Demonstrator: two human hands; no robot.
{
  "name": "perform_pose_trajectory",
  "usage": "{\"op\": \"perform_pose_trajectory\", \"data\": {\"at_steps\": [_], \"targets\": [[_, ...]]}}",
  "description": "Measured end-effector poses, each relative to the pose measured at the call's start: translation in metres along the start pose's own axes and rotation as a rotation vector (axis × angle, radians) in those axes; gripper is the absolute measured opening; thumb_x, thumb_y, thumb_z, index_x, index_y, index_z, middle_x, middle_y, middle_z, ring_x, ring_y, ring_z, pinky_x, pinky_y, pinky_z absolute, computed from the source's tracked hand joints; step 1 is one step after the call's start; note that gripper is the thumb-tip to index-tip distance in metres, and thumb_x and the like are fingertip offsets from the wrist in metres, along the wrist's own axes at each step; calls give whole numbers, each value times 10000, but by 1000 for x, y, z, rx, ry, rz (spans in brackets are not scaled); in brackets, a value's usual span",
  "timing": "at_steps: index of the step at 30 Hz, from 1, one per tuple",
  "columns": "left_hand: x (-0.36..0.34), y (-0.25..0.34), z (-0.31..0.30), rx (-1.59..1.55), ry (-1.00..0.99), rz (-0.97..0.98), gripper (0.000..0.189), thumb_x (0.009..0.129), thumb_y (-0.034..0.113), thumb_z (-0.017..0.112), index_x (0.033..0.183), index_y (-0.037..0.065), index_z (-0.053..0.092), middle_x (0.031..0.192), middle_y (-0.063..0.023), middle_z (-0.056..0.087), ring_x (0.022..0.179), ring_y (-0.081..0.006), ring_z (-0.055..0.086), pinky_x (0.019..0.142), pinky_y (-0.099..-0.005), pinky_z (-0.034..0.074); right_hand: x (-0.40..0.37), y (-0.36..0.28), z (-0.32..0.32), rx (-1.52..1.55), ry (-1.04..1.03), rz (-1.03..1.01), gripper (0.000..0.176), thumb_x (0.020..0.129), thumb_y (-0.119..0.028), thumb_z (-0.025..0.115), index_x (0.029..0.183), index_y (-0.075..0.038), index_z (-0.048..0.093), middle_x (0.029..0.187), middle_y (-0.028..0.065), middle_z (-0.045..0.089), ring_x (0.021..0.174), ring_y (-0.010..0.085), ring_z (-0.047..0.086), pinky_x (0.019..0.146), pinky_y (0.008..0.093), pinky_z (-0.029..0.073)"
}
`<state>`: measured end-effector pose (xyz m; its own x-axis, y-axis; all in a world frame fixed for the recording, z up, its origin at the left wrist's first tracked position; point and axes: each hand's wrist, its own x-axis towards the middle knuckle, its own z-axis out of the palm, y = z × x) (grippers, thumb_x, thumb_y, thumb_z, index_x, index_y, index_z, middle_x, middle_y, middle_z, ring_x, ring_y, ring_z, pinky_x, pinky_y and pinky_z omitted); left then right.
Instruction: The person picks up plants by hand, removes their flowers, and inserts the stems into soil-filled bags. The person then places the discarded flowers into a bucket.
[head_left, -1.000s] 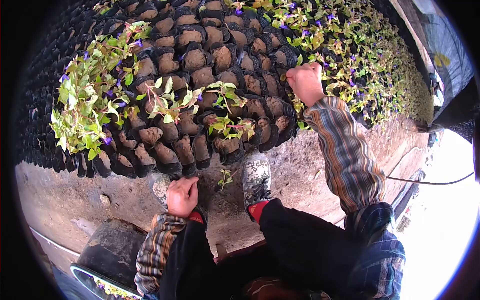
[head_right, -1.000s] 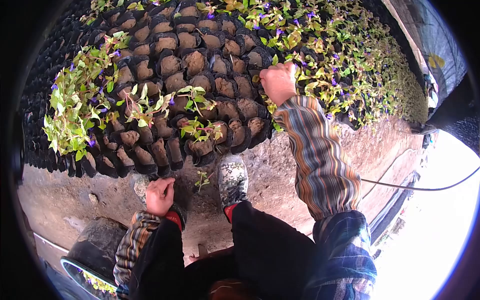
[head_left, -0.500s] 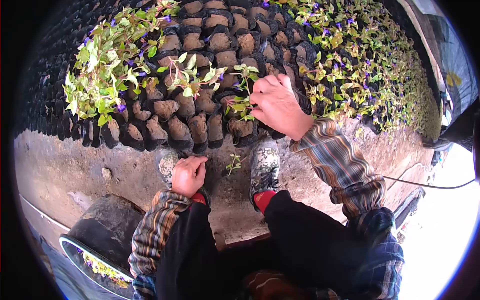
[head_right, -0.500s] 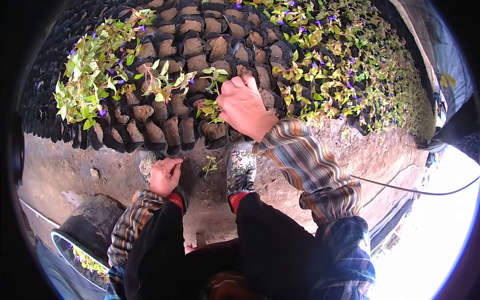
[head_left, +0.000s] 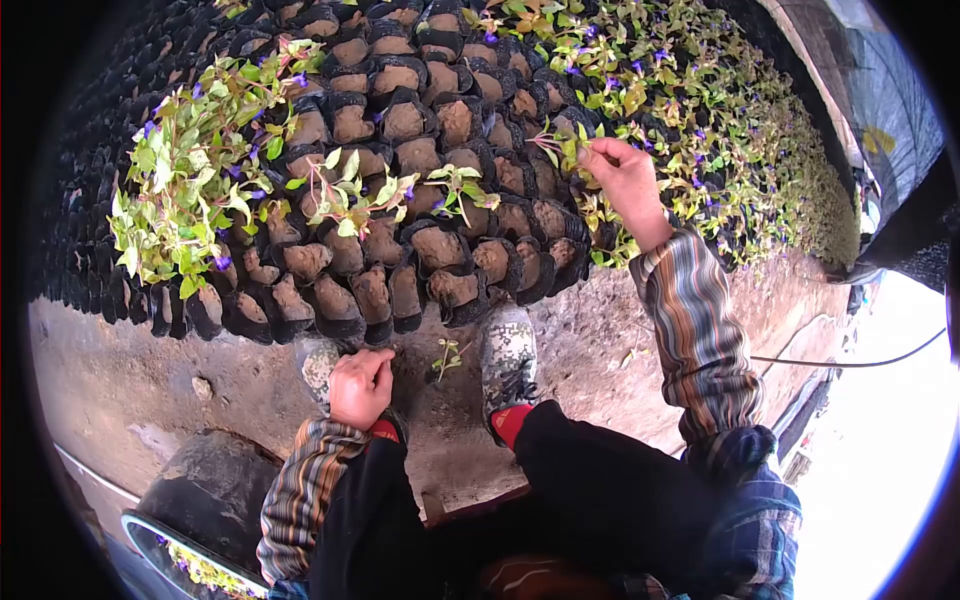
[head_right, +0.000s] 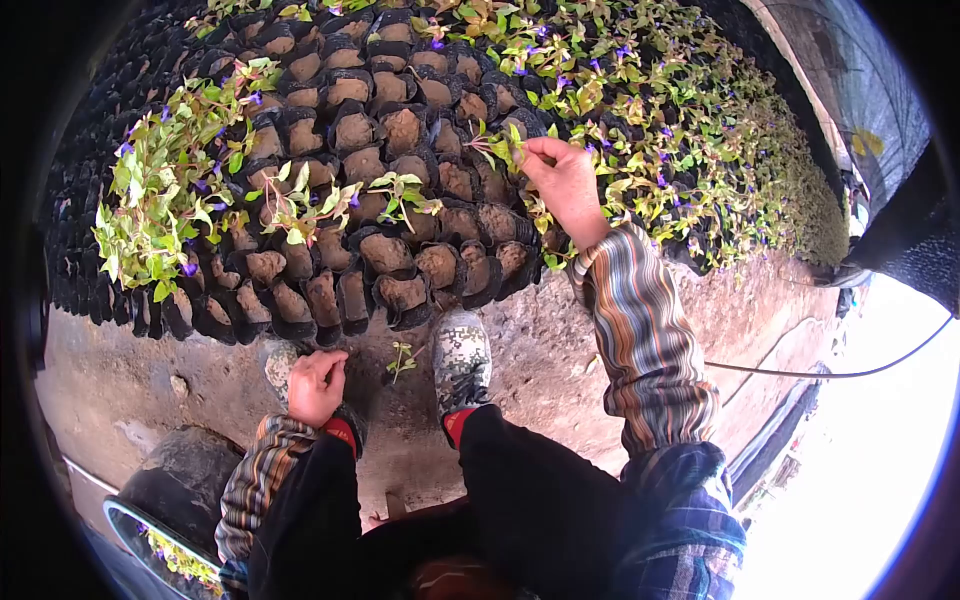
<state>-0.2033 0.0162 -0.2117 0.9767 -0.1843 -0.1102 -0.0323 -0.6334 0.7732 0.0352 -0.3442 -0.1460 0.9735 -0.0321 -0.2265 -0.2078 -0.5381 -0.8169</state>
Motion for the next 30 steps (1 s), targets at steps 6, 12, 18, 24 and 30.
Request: {"op": "perform_pose_trajectory", "data": {"at_steps": [6, 12, 18, 24, 30], "targets": [[2, 3, -1, 14, -18, -6, 122, 776, 24, 650, 887, 59, 686, 762, -110, 643, 687, -314, 609, 661, -387, 466, 46, 21, -31, -580, 238, 7, 191, 785, -322, 666, 854, -168, 754, 743, 21, 710, 727, 210, 648, 893, 375, 306], [3, 1, 0, 29, -26, 4, 131, 757, 18, 661, 878, 62, 686, 751, -110, 639, 689, -309, 615, 651, -388, 465, 63, 38, -13, -972, 222, -92, 174, 827, -277, 603, 834, -171, 740, 749, 59, 704, 769, 255, 656, 907, 410, 315], [4, -1, 1, 17, -47, -11, 136, 750, 13, 665, 876, 61, 687, 742, -107, 641, 677, -297, 622, 639, -380, 462, 71, 35, -10, -914, 109, 14, 160, 818, -272, 605, 835, -182, 736, 760, 72, 701, 751, 271, 652, 887, 425, 323], [6, 1, 1, 36, -46, -3, 131, 752, 17, 665, 873, 63, 688, 761, -100, 656, 687, -290, 627, 650, -376, 471, 81, 41, -9, -956, 37, 16, 151, 818, -267, 624, 856, -176, 740, 757, 69, 701, 769, 285, 655, 894, 461, 314], [4, -2, 3, 26, -31, -11, 120, 761, 29, 661, 873, 62, 687, 773, -93, 661, 689, -287, 621, 649, -375, 471, 53, 10, 18, -860, 436, -514, 152, 775, -253, 726, 901, -168, 727, 925, 11, 669, 983, 231, 590, 961, 450, 322]]}}
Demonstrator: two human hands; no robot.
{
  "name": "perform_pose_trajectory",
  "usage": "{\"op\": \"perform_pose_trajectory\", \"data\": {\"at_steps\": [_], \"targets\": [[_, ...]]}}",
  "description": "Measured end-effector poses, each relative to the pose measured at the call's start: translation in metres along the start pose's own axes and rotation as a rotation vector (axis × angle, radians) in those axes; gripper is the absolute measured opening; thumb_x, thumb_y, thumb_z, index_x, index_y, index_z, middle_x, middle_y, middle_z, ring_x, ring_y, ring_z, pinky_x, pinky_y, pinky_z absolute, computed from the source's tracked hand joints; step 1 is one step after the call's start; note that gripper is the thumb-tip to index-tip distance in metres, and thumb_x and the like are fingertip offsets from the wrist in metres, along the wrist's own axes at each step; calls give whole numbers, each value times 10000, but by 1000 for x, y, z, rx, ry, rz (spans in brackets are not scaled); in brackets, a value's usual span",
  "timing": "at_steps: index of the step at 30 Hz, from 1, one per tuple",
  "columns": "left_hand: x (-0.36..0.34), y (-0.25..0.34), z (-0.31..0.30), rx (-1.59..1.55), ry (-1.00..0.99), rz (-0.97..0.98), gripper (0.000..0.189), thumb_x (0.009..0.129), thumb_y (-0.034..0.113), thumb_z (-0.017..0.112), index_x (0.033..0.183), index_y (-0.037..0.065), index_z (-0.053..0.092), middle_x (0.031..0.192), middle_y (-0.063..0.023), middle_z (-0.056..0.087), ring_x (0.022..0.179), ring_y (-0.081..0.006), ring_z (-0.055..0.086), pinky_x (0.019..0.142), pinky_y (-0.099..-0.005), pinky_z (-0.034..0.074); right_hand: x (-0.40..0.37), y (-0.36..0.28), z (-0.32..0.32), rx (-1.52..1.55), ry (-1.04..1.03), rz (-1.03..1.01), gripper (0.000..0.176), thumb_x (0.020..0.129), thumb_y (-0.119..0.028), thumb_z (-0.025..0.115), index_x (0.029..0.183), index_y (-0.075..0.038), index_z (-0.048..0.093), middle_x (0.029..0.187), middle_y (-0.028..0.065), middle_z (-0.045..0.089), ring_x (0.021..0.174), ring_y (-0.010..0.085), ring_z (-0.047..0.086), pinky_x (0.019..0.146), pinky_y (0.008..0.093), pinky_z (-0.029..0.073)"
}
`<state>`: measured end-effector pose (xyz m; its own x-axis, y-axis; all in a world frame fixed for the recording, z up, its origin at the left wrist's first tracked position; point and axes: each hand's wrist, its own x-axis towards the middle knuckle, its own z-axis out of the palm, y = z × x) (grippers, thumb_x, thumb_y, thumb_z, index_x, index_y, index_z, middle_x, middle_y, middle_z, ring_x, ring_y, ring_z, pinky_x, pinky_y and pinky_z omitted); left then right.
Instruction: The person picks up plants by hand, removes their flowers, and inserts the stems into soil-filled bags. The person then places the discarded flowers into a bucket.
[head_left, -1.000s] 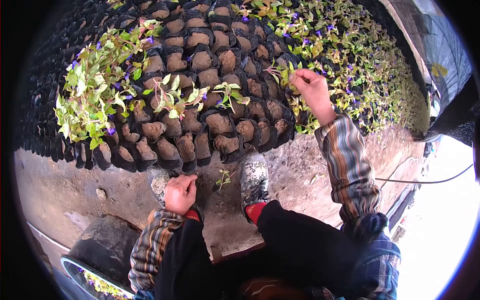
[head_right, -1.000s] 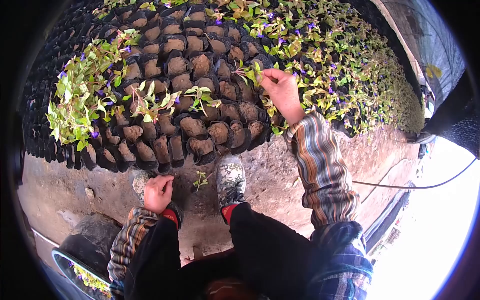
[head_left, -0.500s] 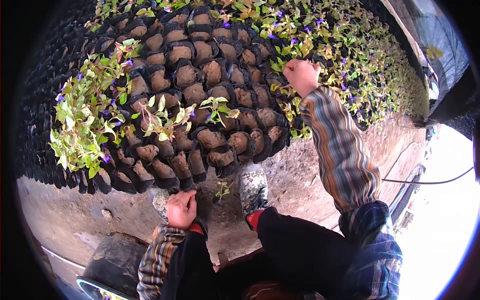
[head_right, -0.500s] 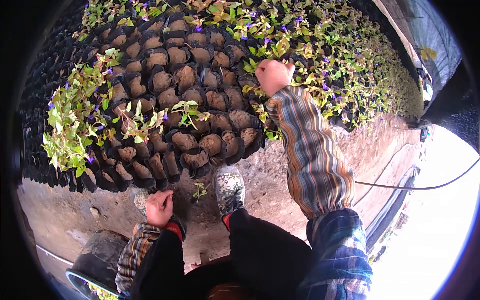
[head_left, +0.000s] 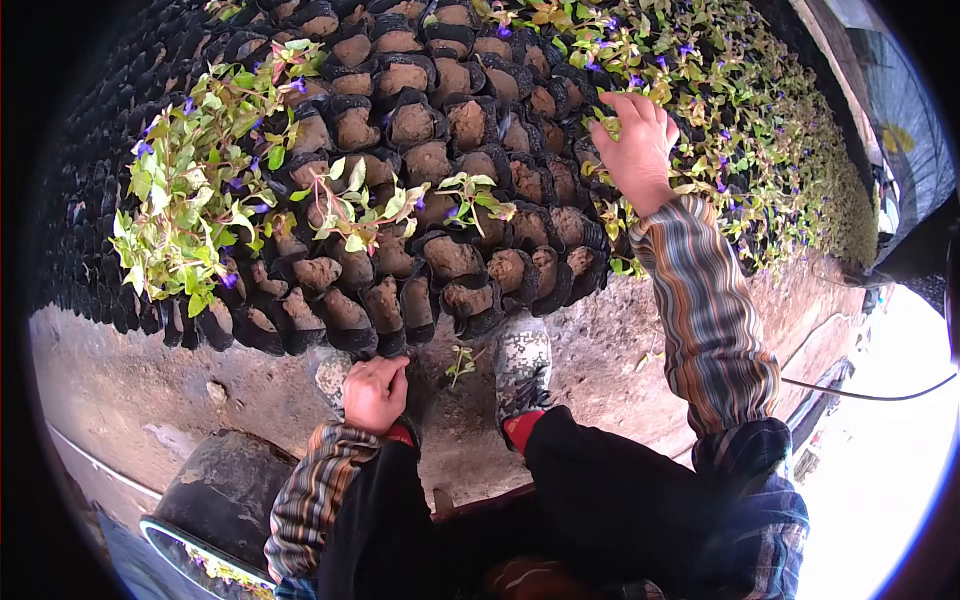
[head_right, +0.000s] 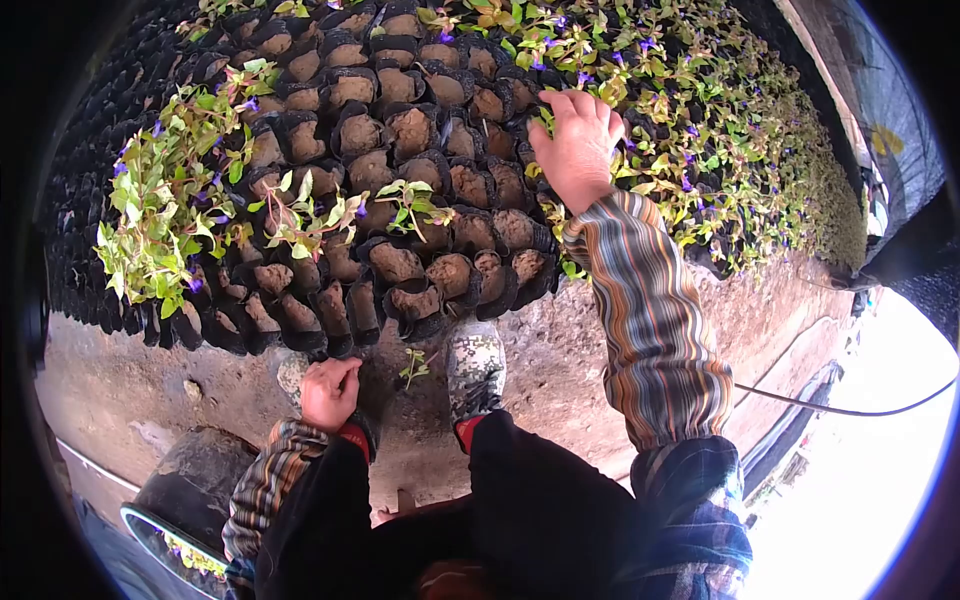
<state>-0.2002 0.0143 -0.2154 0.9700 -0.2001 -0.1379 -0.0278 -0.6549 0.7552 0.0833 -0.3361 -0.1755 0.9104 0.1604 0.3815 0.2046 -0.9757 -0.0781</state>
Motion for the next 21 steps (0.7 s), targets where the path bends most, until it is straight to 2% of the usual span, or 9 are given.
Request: {"op": "perform_pose_trajectory", "data": {"at_steps": [1, 3, 5, 7, 9, 12, 15, 19, 21], "targets": [[0, 0, 0, -2, 6, 2, 120, 761, 29, 661, 873, 63, 687, 773, -92, 660, 687, -288, 619, 647, -375, 470, 3, -27, -15, 171, -39, -18, 132, 770, -235, 735, 880, -163, 723, 908, 3, 653, 994, 232, 572, 955, 426, 329], [2, 1, -1, -11, 16, 17, 120, 761, 27, 660, 874, 62, 681, 771, -90, 657, 685, -292, 615, 643, -379, 469, -5, -67, -22, 462, -276, -210, 80, 799, -193, 697, 867, -157, 716, 848, 15, 632, 939, 233, 575, 935, 409, 330], [2, 2, -2, -14, 17, 23, 119, 762, 26, 659, 875, 60, 677, 772, -90, 656, 689, -293, 616, 645, -379, 469, -13, -98, -16, 533, -480, -257, 72, 808, -183, 683, 867, -159, 716, 816, 23, 614, 921, 230, 574, 919, 402, 329], [1, 2, -1, -11, 27, 24, 118, 763, 24, 657, 875, 59, 674, 772, -92, 657, 699, -297, 618, 649, -383, 471, -14, -114, -7, 500, -478, -262, 77, 824, -142, 641, 830, -166, 715, 843, 19, 598, 938, 222, 552, 895, 389, 338], [0, 1, -1, -19, 40, 32, 118, 763, 23, 655, 874, 59, 674, 773, -94, 657, 704, -300, 619, 650, -385, 471, -9, -112, -12, 517, -493, -402, 129, 785, -113, 657, 880, -176, 717, 912, 8, 568, 964, 214, 536, 878, 378, 345], [-1, -1, -2, -25, 14, 8, 120, 765, 25, 656, 879, 59, 675, 786, -101, 664, 726, -302, 628, 667, -386, 478, -12, -112, -30, 458, -570, -632, 110, 746, -130, 638, 814, -162, 718, 928, 14, 548, 1023, 228, 500, 882, 359, 358], [-1, -1, 0, -33, 20, 3, 117, 768, 27, 657, 880, 57, 675, 798, -105, 670, 737, -301, 634, 674, -384, 480, -19, -109, -20, 274, -461, -783, 137, 714, -175, 630, 817, -153, 717, 966, 19, 539, 1057, 218, 484, 905, 353, 360], [-2, -1, 0, -52, 32, 12, 105, 773, 28, 656, 874, 55, 674, 802, -107, 673, 739, -301, 637, 673, -385, 480, -21, -109, -13, 250, -471, -767, 145, 735, -170, 655, 857, -136, 725, 1079, 27, 552, 1146, 238, 473, 967, 372, 350], [-1, -1, -1, -40, 21, 4, 102, 774, 29, 656, 871, 54, 674, 800, -106, 673, 733, -300, 637, 671, -384, 480, -22, -109, -22, 460, -431, -669, 112, 750, -165, 687, 853, -141, 725, 1122, 18, 574, 1192, 244, 459, 995, 369, 335]]}}
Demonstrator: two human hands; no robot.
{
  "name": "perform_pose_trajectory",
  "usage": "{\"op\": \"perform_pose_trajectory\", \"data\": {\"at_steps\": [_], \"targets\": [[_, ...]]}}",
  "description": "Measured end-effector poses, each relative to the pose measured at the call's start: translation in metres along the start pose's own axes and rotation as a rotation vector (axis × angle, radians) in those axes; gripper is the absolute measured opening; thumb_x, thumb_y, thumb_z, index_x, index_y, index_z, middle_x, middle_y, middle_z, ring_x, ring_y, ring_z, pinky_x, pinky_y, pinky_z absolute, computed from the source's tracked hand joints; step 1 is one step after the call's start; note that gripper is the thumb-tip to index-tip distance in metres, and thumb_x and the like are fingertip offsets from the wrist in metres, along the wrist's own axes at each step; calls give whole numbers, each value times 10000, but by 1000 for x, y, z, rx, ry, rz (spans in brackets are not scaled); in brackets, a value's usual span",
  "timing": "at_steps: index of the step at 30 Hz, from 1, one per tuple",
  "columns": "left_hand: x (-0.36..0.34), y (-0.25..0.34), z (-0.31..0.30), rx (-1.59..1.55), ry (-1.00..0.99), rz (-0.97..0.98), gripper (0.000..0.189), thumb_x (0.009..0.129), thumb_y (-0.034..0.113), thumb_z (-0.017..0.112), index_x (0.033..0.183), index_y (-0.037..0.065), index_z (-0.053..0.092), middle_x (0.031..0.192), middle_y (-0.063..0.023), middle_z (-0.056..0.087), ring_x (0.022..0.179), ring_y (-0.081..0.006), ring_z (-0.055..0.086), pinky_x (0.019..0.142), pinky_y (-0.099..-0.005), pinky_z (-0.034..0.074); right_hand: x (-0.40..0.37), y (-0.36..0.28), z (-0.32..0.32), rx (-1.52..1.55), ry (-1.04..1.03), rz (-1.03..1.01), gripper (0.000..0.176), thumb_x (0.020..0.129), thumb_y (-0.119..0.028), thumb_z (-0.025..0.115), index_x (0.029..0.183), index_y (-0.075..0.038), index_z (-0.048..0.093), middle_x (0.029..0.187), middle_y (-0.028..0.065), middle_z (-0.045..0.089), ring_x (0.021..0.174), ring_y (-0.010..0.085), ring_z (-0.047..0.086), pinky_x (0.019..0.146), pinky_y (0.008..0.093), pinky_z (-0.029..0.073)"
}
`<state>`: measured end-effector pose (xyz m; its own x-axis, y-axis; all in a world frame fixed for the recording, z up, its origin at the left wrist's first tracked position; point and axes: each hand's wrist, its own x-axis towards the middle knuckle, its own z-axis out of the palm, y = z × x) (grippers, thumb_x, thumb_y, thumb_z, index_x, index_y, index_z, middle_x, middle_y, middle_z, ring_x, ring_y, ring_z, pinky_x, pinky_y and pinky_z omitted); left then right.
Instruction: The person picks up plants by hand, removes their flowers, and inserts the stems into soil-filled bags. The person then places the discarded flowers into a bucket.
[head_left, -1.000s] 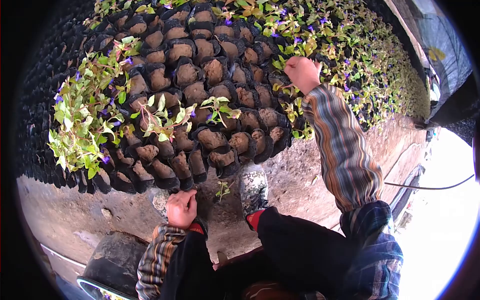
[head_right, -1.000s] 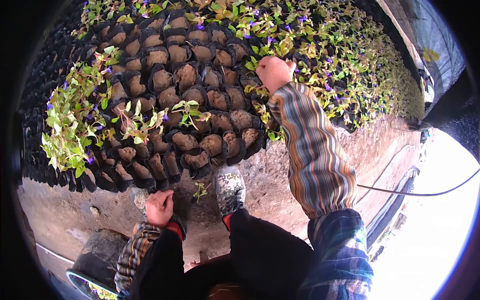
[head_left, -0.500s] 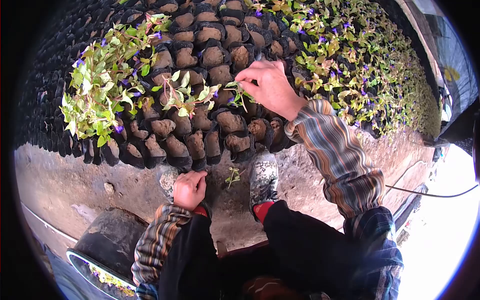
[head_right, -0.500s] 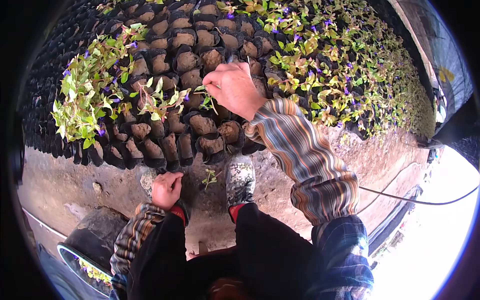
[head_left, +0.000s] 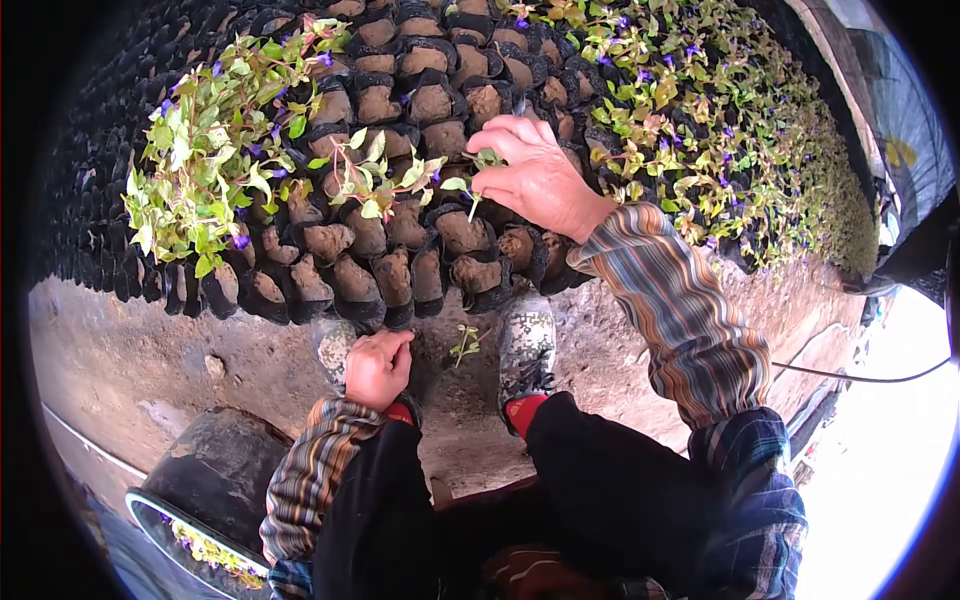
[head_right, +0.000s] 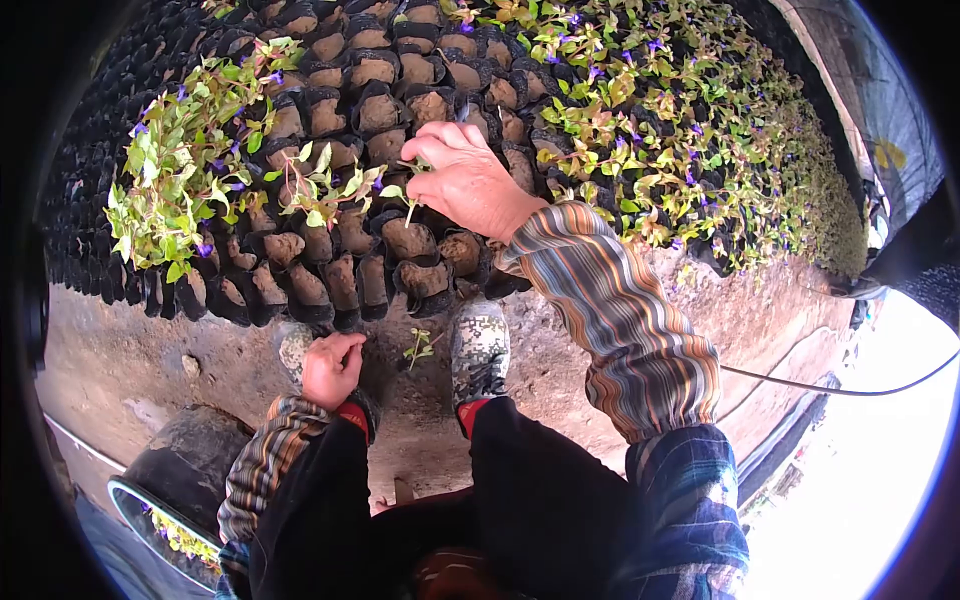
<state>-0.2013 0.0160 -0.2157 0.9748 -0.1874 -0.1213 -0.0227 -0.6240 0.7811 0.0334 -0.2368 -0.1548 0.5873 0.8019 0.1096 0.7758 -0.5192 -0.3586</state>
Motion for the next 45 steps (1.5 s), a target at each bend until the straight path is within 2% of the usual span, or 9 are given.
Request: {"op": "perform_pose_trajectory", "data": {"at_steps": [12, 13, 16, 17, 20, 21, 29, 32, 45], "targets": [[1, 1, 0, 22, -14, -6, 120, 757, 25, 663, 869, 54, 696, 792, -109, 678, 701, -296, 642, 662, -377, 482, -24, 96, -64, 1354, 274, 786, 167, 939, -158, 613, 1025, -33, 685, 1167, 143, 663, 1096, 233, 625, 955, 363, 476], [2, 1, 0, 21, -10, -3, 123, 756, 27, 664, 870, 56, 697, 771, -106, 669, 687, -296, 635, 656, -379, 478, -25, 103, -69, 1763, 297, 792, 174, 946, -178, 605, 1016, -39, 684, 1251, 156, 618, 1158, 239, 590, 960, 376, 469], [3, 1, 0, 19, -18, -7, 122, 757, 31, 664, 871, 57, 699, 745, -101, 655, 668, -293, 625, 644, -382, 471, -30, 107, -63, 1180, 217, 963, 196, 936, -173, 620, 1078, -54, 684, 1301, 137, 591, 1231, 234, 534, 1019, 376, 405], [2, 1, 0, 17, -23, -10, 125, 756, 25, 663, 873, 56, 696, 755, -108, 656, 683, -300, 627, 648, -384, 472, -35, 112, -64, 1549, 276, 796, 236, 916, -199, 653, 1102, -56, 682, 1296, 134, 593, 1228, 229, 531, 1050, 383, 374], [2, 0, 0, 17, -44, -13, 132, 753, 13, 660, 877, 52, 689, 776, -120, 659, 714, -313, 633, 658, -389, 473, -38, 113, -56, 1185, 416, 996, 248, 899, -211, 677, 1086, -48, 679, 1254, 128, 620, 1220, 217, 533, 1030, 382, 397], [2, -1, 0, 21, -44, -15, 133, 753, 12, 660, 877, 51, 689, 778, -120, 660, 717, -312, 635, 660, -388, 473, -40, 115, -65, 1797, 436, 738, 244, 885, -206, 699, 1071, -51, 676, 1166, 98, 660, 1182, 206, 562, 1004, 380, 421], [2, 0, 2, 43, -21, 2, 128, 755, 29, 668, 877, 59, 697, 747, -106, 654, 675, -298, 625, 642, -385, 467, -36, 133, -65, 245, 158, 1089, 151, 884, -216, 683, 896, -72, 726, 866, 33, 693, 900, 132, 647, 808, 333, 452], [3, 1, 1, 28, -32, -7, 134, 752, 19, 668, 878, 58, 693, 766, -112, 664, 698, -301, 635, 654, -383, 472, -41, 152, -51, -452, 69, 683, 134, 852, -234, 671, 908, -128, 731, 747, 47, 667, 896, 197, 632, 879, 399, 374], [6, 2, 0, 24, -20, -8, 131, 748, 30, 679, 870, 70, 704, 755, -97, 676, 671, -279, 634, 636, -378, 473, -27, 172, -26, -653, -81, 606, 58, 780, -170, 655, 736, -161, 692, 757, 23, 635, 901, 234, 575, 885, 436, 330]]}}
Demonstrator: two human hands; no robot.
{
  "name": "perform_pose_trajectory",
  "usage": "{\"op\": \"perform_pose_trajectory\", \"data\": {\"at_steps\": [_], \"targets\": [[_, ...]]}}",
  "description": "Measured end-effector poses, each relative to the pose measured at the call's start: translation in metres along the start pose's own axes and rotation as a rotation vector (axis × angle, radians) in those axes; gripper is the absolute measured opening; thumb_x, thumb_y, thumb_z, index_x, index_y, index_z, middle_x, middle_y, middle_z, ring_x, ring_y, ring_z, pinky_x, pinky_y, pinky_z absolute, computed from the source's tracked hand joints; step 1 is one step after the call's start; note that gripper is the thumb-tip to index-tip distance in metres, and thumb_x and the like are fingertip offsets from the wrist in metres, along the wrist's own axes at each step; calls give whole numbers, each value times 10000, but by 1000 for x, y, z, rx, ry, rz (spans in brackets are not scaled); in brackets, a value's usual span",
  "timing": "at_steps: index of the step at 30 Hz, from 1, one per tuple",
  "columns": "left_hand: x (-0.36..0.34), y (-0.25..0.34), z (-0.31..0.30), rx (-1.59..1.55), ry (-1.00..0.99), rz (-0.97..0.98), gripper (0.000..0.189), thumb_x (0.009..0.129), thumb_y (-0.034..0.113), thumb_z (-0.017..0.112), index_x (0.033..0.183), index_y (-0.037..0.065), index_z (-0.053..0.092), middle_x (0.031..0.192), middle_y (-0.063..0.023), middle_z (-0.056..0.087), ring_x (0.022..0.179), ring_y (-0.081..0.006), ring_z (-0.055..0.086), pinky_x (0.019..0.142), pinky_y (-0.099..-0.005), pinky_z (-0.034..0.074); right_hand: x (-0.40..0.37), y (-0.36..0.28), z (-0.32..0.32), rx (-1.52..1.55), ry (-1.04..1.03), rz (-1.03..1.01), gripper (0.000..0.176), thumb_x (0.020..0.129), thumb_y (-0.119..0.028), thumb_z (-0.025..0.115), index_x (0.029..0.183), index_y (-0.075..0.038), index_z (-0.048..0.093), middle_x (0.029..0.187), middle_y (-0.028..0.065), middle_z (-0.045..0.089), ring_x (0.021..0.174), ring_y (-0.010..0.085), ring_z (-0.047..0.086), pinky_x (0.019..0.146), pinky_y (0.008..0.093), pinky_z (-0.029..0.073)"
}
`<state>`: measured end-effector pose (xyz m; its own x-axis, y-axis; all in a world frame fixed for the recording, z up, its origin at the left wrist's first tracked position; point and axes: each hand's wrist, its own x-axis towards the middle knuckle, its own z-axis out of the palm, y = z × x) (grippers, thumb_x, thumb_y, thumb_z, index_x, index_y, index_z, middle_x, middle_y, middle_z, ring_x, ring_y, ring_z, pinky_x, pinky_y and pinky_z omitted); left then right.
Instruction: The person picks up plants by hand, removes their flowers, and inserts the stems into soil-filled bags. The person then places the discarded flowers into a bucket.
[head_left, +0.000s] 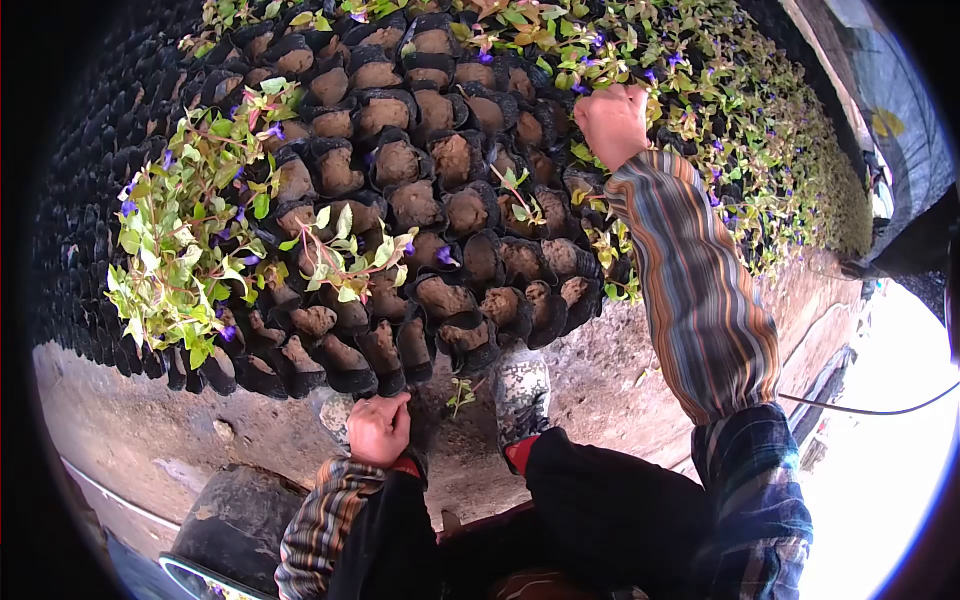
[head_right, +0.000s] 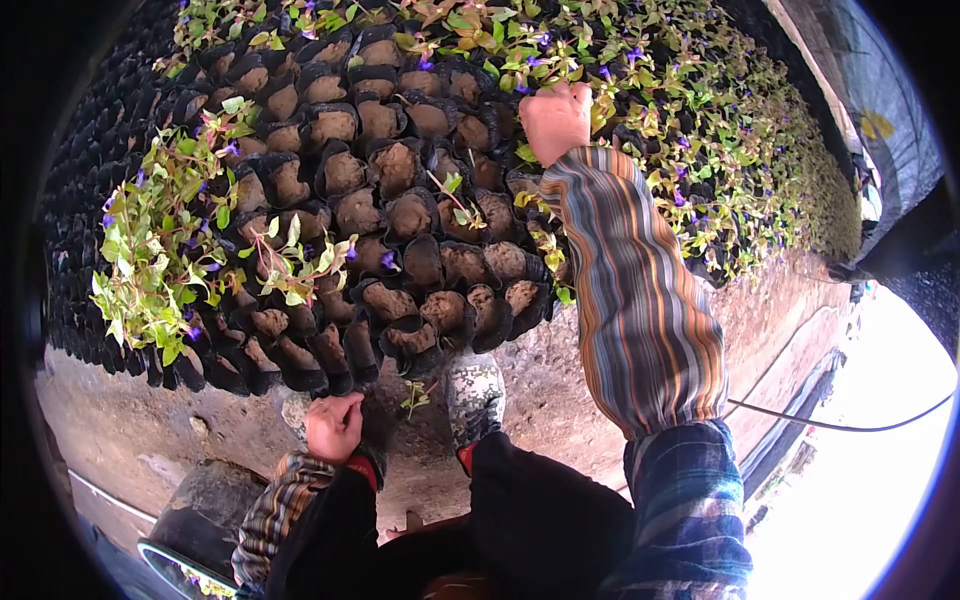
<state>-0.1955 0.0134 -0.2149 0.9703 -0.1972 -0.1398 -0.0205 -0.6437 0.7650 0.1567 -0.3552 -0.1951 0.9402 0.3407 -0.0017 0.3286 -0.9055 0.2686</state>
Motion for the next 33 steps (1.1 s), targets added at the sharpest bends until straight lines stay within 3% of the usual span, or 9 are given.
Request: {"op": "perform_pose_trajectory", "data": {"at_steps": [6, 9, 10, 15, 20, 26, 27, 31, 33], "targets": [[0, 0, 1, 18, -1, -6, 133, 745, 35, 685, 872, 73, 703, 728, -99, 661, 657, -290, 621, 638, -382, 472, 1, -8, 15, 13, 63, -11, 33, 743, -151, 696, 776, -145, 697, 820, 21, 620, 950, 236, 559, 900, 436, 339], [-1, -2, 3, 26, 7, 2, 135, 744, 36, 686, 872, 75, 701, 721, -100, 654, 657, -294, 618, 640, -384, 472, -6, -17, -4, 67, 348, -13, 116, 745, -154, 718, 856, -139, 688, 903, 21, 615, 967, 238, 554, 907, 437, 341], [-2, -3, 3, 26, 15, 7, 135, 743, 36, 686, 872, 76, 700, 720, -101, 652, 658, -295, 617, 641, -386, 472, -10, -23, -14, 189, 345, 10, 186, 752, -161, 738, 926, -142, 675, 973, 18, 606, 982, 238, 549, 921, 432, 335], [-3, -4, 5, 16, 30, 7, 134, 747, 39, 679, 874, 78, 699, 730, -99, 653, 661, -296, 617, 650, -389, 473, -60, -83, -52, 601, 118, 8, 275, 724, -386, 768, 717, -134, 658, 786, 24, 594, 914, 248, 555, 894, 423, 318], [-4, -2, 3, 19, 11, -4, 126, 756, 43, 670, 876, 69, 697, 753, -97, 665, 682, -291, 629, 664, -385, 477, -78, -96, -31, 598, 14, 15, 200, 748, -309, 745, 813, -136, 667, 850, 30, 616, 948, 239, 550, 894, 418, 320], [-1, 1, 0, 14, 4, -13, 124, 754, 38, 668, 873, 64, 695, 785, -95, 684, 718, -280, 647, 671, -380, 483, -64, -78, -37, 974, -84, 211, 107, 798, -224, 706, 842, -133, 673, 772, -3, 672, 787, 207, 608, 899, 392, 313], [-2, 1, 0, 8, 4, -14, 124, 753, 37, 669, 872, 63, 695, 784, -94, 685, 719, -279, 648, 672, -380, 484, -54, -69, -35, 1037, 56, 213, 96, 816, -220, 691, 853, -132, 684, 729, 5, 683, 702, 208, 616, 900, 385, 305], [-1, 3, -2, 3, -6, -16, 122, 750, 34, 670, 866, 62, 697, 774, -92, 683, 715, -279, 647, 670, -379, 484, 2, -35, -50, 415, 306, 65, 81, 822, -225, 678, 867, -179, 728, 808, 13, 689, 879, 216, 609, 904, 421, 301], [-1, 1, -1, -8, 10, -12, 129, 743, 32, 675, 864, 65, 704, 754, -93, 675, 690, -282, 639, 656, -381, 479, 24, -27, -45, 182, 185, 48, 87, 841, -240, 675, 883, -203, 740, 845, -3, 662, 919, 210, 582, 901, 432, 300]]}}
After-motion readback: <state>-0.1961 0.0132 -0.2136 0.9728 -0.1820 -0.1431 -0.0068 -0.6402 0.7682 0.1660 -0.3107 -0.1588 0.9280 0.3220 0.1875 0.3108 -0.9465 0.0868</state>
